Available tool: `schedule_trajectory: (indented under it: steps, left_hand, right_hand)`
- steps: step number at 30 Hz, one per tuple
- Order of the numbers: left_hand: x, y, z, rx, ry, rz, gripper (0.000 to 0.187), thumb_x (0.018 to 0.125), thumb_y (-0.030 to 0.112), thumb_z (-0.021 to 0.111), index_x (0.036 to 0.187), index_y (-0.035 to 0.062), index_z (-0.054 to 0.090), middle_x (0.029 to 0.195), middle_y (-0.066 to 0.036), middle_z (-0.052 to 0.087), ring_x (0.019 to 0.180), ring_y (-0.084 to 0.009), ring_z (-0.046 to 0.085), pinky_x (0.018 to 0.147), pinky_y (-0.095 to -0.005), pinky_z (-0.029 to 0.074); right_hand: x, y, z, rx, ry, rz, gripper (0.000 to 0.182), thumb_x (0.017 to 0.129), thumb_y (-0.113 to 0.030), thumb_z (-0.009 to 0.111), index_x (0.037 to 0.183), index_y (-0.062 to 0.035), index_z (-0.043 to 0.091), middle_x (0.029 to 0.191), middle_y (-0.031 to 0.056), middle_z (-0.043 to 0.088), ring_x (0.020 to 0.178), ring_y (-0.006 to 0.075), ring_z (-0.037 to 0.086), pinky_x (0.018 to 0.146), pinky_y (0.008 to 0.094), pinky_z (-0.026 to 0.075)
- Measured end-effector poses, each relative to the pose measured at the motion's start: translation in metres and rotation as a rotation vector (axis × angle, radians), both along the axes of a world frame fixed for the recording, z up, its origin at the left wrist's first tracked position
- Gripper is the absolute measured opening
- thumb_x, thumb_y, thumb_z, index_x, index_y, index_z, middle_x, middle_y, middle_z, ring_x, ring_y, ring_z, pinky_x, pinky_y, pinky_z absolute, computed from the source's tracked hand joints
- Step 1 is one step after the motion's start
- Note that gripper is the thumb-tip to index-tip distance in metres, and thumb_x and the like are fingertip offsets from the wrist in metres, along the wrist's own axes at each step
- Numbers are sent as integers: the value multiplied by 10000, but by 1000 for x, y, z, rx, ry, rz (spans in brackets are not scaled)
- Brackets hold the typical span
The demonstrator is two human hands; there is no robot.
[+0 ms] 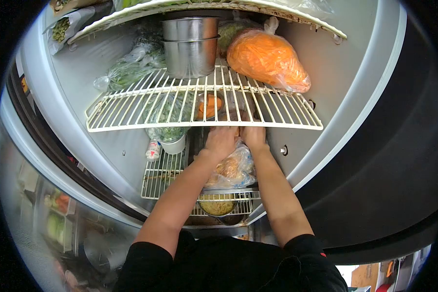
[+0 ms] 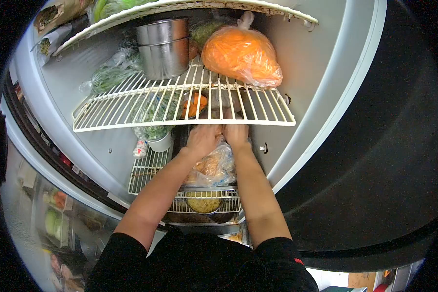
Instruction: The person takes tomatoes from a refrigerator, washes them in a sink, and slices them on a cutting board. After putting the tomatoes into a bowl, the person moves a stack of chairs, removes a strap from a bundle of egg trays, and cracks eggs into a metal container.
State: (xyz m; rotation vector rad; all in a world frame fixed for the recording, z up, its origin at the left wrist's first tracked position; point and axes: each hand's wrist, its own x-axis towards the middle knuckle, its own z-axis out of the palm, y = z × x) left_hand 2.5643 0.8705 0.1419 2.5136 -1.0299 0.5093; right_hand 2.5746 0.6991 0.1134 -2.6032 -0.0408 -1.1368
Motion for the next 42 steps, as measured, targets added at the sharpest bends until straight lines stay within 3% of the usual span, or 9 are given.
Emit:
schedule_trajectory:
  steps: [7, 17, 25, 31, 34, 37, 39, 41, 42]
  left_hand:
    - [5, -10, -7, 94, -182, 3, 500, 922, 103, 568, 1415, 182, 598, 1043, -197, 712, 915, -359, 727, 839, -483, 581]
    - [18, -14, 2, 166, -768, 79, 275, 913, 209, 599, 1151, 181, 733, 1050, -96, 739, 801, -238, 720, 701, -353, 545]
    - [-2, 43, 5, 311, 51, -16, 185, 899, 173, 595, 911, 97, 763, 922, -165, 754, 844, -392, 742, 801, -492, 591]
    - [1, 72, -13, 105, 179, 66, 257, 918, 352, 683, 947, 127, 803, 935, -174, 759, 926, -403, 720, 900, -504, 565]
    - [-2, 56, 24, -86, 362, 216, 308, 892, 349, 734, 1047, 88, 786, 1115, -221, 735, 1057, -389, 692, 951, -496, 549]
    - [13, 45, 1, -184, 383, 271, 345, 872, 344, 753, 1090, 76, 754, 1133, -223, 732, 1081, -394, 692, 955, -485, 553]
    - [22, 43, -14, -191, 388, 299, 347, 861, 340, 763, 1079, 72, 739, 1098, -217, 741, 1069, -392, 702, 944, -474, 561]
    - [27, 43, -18, -281, 502, 292, 414, 790, 316, 817, 1119, 78, 738, 1122, -218, 743, 1097, -394, 700, 958, -454, 564]
    - [29, 45, -14, -244, 531, 298, 461, 761, 308, 826, 1145, 69, 738, 1151, -223, 740, 1095, -393, 706, 966, -430, 563]
  right_hand:
    - [6, -10, 11, 78, 36, 65, 194, 861, -96, 664, 1017, -52, 771, 868, 282, 716, 799, 477, 703, 751, 559, 575]
    - [2, -8, 34, 79, 194, -102, 285, 882, -236, 717, 1093, -52, 770, 971, 307, 719, 958, 477, 707, 876, 558, 565]
    - [24, -14, 58, 124, 377, -267, 384, 921, -281, 641, 1133, 21, 746, 1121, 295, 715, 1053, 464, 701, 938, 536, 572]
    - [59, -28, 29, 76, -132, -181, 307, 907, -183, 574, 1074, 1, 755, 1046, 288, 725, 991, 488, 701, 909, 575, 559]
    - [5, 4, 87, -33, 278, -132, 325, 864, -142, 574, 1099, 29, 720, 1095, 348, 685, 1045, 506, 669, 913, 569, 550]
    - [-25, 33, 74, -443, -438, -212, 248, 827, -197, 661, 944, 10, 731, 991, 301, 720, 924, 452, 709, 785, 548, 579]
    - [-25, 46, 81, -299, -270, -182, 296, 843, -242, 703, 982, 18, 729, 1000, 293, 721, 993, 395, 725, 817, 517, 592]
    - [-24, 54, 104, -194, 674, -161, 365, 861, -323, 737, 1073, -25, 733, 1085, 256, 727, 1092, 377, 710, 887, 495, 592]
    - [-53, 68, 125, -226, 698, -109, 407, 854, -405, 758, 1149, -125, 749, 1162, 207, 734, 1131, 359, 706, 941, 487, 582]
